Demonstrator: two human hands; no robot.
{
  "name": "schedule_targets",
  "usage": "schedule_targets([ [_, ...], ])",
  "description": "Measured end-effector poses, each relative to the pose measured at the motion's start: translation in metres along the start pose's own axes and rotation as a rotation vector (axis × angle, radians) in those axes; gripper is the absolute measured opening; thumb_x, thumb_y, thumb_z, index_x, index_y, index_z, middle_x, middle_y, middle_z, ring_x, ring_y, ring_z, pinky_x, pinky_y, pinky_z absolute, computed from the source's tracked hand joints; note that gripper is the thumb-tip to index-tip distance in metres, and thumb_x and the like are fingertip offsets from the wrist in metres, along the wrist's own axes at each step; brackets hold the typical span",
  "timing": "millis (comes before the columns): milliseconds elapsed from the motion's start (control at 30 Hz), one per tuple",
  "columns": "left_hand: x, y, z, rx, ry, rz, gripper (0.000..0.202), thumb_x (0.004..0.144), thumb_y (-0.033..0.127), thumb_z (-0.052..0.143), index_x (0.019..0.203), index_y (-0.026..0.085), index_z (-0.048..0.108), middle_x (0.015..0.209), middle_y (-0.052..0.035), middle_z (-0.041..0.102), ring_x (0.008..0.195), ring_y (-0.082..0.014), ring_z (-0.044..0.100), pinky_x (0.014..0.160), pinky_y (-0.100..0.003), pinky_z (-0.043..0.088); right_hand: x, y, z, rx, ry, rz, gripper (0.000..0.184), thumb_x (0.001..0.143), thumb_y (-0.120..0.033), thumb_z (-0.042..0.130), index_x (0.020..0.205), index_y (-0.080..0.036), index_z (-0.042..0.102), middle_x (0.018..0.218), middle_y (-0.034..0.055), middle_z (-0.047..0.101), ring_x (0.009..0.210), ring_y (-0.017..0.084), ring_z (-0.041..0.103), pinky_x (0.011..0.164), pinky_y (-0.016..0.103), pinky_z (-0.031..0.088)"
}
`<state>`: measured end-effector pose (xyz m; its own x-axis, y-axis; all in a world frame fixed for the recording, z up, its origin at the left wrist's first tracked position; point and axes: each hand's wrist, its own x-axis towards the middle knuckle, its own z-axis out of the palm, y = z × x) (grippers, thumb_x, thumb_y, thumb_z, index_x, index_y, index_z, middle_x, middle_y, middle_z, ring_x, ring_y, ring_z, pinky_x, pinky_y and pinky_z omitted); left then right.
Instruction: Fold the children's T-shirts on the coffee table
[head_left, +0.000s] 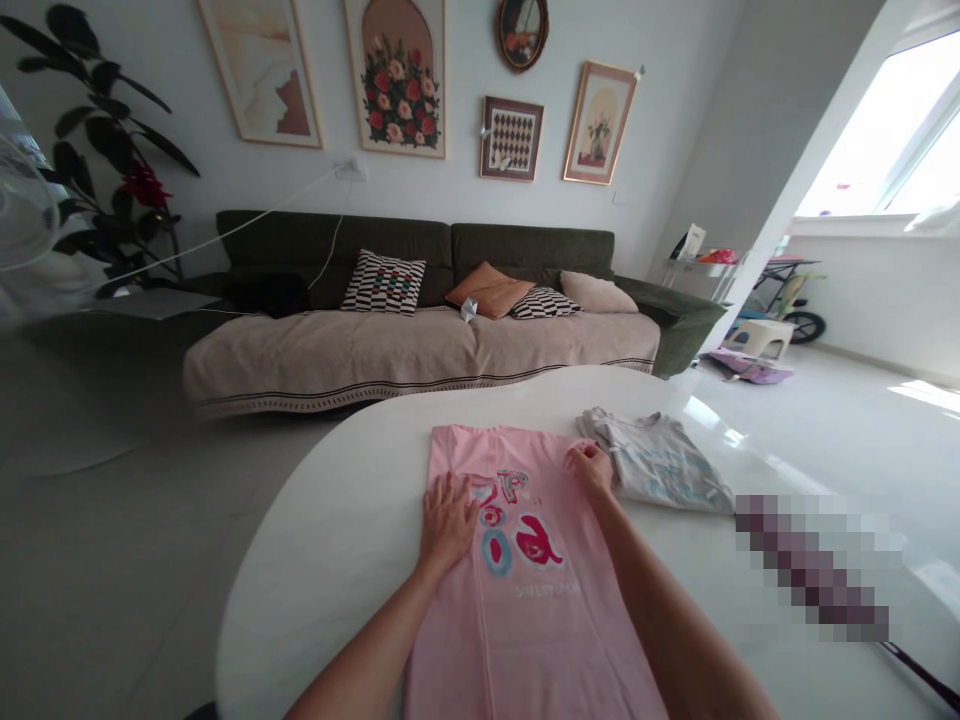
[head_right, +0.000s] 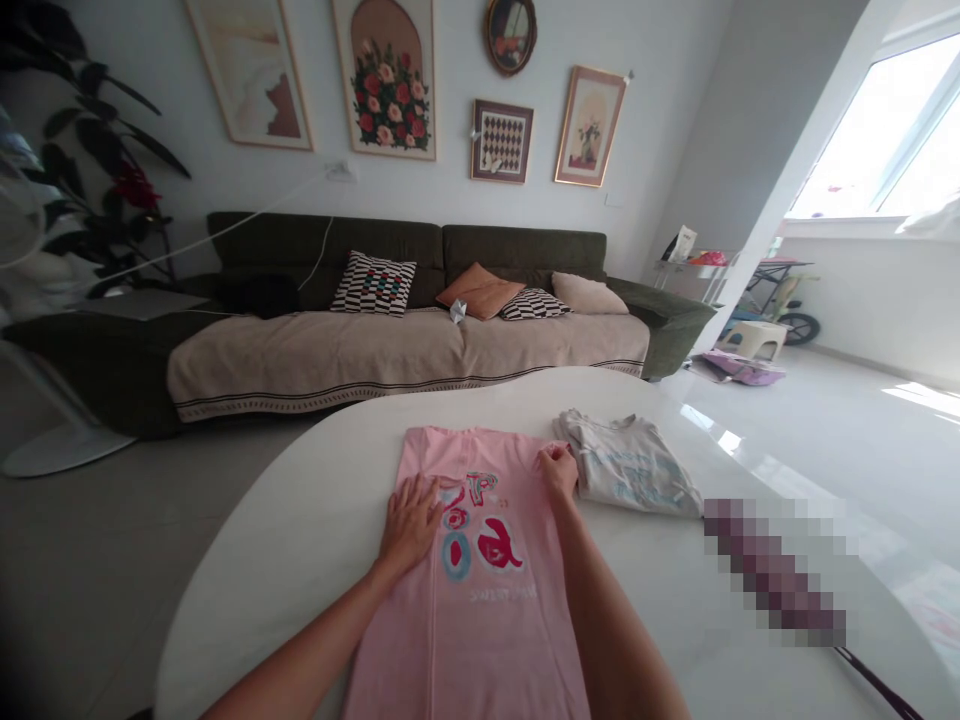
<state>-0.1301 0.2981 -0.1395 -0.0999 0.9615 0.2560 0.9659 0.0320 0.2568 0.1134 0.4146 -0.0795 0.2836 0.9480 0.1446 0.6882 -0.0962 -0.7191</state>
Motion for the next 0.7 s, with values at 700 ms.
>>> schedule_targets([
  [700,-0.003,0.004,-0.004,0.023,0.008,-0.016,0.047,0.087,0.044,0.029,0.129,0.028,0.040,0.141,-0.0039,0.032,0.129,-0.0254,0.023,0.104,-0.044,0.019,-0.211,0.012,-0.036,-0.345,-0.279,-0.514,0.018,0.080,-0.029,0.047,0.092,-0.017,0.051,0.086,0.0066,0.061,0.078,0.019,0.059,0.068,0.028,0.043],
])
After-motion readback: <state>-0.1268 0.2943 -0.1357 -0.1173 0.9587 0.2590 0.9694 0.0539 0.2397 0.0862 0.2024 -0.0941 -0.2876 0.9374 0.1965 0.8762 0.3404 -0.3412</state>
